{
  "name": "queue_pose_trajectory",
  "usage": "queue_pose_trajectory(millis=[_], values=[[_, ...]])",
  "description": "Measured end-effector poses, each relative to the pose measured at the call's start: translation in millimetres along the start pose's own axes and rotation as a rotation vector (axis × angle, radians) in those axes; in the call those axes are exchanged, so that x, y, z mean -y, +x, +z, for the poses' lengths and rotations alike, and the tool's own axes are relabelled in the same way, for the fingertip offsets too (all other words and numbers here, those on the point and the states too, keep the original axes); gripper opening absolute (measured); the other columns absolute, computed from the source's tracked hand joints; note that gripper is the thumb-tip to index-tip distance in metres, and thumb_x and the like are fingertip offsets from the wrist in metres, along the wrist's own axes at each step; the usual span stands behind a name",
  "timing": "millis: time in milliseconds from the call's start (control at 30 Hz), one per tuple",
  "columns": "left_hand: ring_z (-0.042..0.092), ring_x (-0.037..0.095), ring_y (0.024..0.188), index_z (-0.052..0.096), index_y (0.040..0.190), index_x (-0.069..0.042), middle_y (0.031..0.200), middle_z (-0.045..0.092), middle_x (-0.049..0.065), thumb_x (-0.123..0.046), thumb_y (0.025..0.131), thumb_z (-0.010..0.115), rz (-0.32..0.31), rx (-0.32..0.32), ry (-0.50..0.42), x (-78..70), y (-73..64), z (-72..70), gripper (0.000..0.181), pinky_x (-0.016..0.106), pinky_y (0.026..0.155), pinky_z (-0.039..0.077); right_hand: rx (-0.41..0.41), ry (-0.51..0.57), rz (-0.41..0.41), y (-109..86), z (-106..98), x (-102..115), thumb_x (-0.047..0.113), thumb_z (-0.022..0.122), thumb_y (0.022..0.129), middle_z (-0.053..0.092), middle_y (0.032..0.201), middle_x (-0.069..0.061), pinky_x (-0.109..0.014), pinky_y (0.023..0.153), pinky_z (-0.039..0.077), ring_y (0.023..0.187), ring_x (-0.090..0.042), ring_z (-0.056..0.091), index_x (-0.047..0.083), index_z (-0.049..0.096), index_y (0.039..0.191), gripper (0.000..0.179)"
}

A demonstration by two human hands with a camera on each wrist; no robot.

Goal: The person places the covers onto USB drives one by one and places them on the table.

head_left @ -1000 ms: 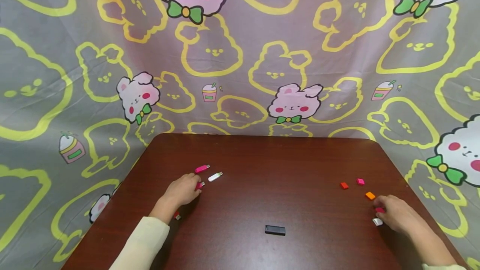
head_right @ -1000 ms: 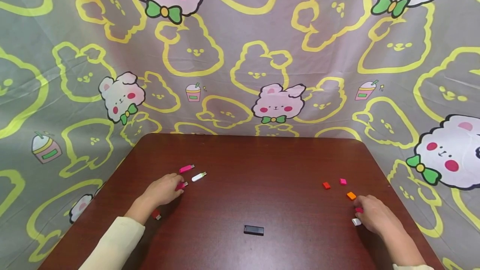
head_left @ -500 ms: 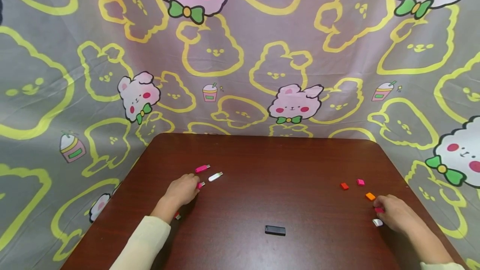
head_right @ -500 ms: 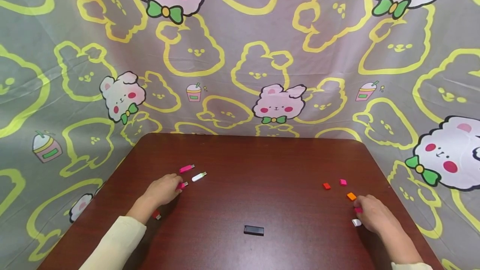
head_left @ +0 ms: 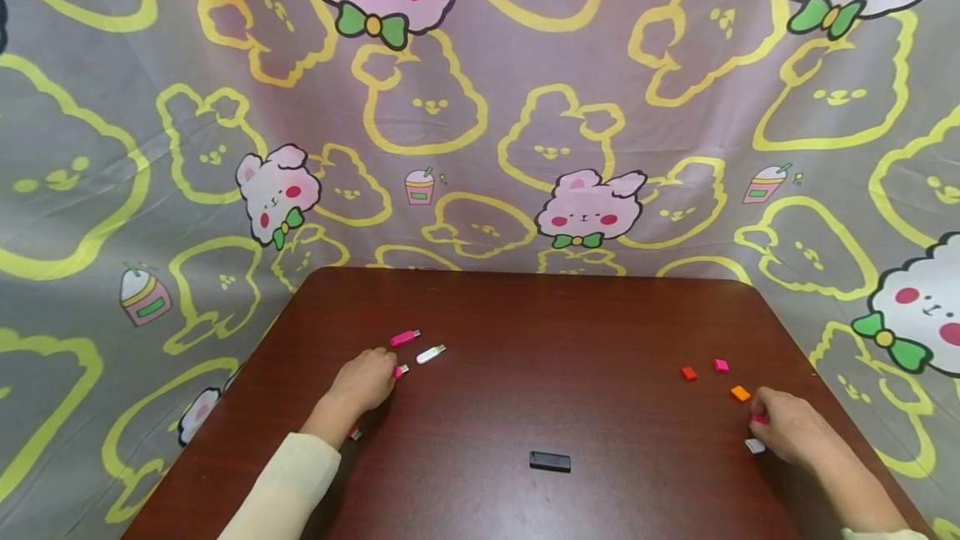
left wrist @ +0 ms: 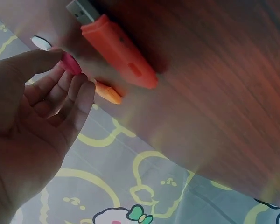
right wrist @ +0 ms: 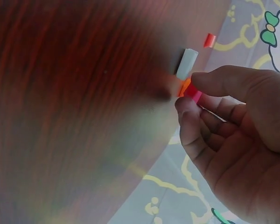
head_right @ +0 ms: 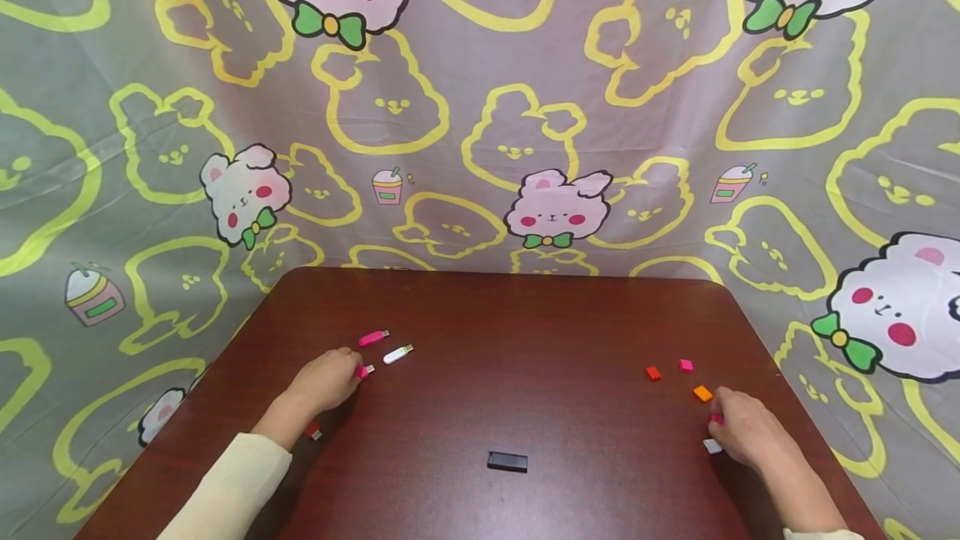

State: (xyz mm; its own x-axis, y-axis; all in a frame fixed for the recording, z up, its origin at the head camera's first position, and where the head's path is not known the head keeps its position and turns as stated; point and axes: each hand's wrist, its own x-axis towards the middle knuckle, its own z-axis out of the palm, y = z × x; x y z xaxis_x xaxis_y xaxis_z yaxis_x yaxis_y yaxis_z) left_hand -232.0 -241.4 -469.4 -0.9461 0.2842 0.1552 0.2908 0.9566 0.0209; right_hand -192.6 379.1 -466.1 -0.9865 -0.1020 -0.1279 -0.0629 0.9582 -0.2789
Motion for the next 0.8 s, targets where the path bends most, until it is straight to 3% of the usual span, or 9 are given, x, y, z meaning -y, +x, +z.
queue_pose_trajectory(millis=[167, 333, 800], values=[[0.061, 0.031, 0.072, 0.061, 0.076, -0.008, 0.076, 0.058, 0.008, -0.008, 0.082, 0.074, -0.002, -0.004, 0.012, -2.1, -0.4, -3.7, 0.014, 0.047, 0.063, 0.053, -0.074, -0.014, -0.074, 0.6, 1, 1, 0.005, 0.069, 0.084, 0.062, 0.081, -0.008, -0.040, 0.063, 0.044, 0.073, -0.025, 0.054, 0.004, 0.066, 0.095, 0.011], [0.061, 0.029, 0.067, 0.060, 0.075, -0.010, 0.076, 0.058, 0.006, -0.010, 0.078, 0.076, 0.024, -0.024, -0.002, -9.4, -2.4, -9.8, 0.017, 0.046, 0.060, 0.053, -0.161, -0.037, -0.142, 0.6, 3, 3, 0.003, 0.071, 0.082, 0.061, 0.079, -0.006, -0.040, 0.063, 0.045, 0.071, -0.020, 0.052, 0.007, 0.071, 0.089, 0.008], [0.061, 0.027, 0.066, 0.060, 0.077, -0.012, 0.074, 0.056, 0.001, -0.013, 0.079, 0.079, 0.126, -0.063, -0.015, -26.2, -2.4, -10.9, 0.019, 0.044, 0.063, 0.052, -0.342, -0.008, -0.292, -3.4, 13, 16, -0.011, 0.070, 0.065, 0.060, 0.082, 0.000, -0.034, 0.062, 0.046, 0.069, -0.012, 0.052, 0.007, 0.069, 0.090, 0.031]])
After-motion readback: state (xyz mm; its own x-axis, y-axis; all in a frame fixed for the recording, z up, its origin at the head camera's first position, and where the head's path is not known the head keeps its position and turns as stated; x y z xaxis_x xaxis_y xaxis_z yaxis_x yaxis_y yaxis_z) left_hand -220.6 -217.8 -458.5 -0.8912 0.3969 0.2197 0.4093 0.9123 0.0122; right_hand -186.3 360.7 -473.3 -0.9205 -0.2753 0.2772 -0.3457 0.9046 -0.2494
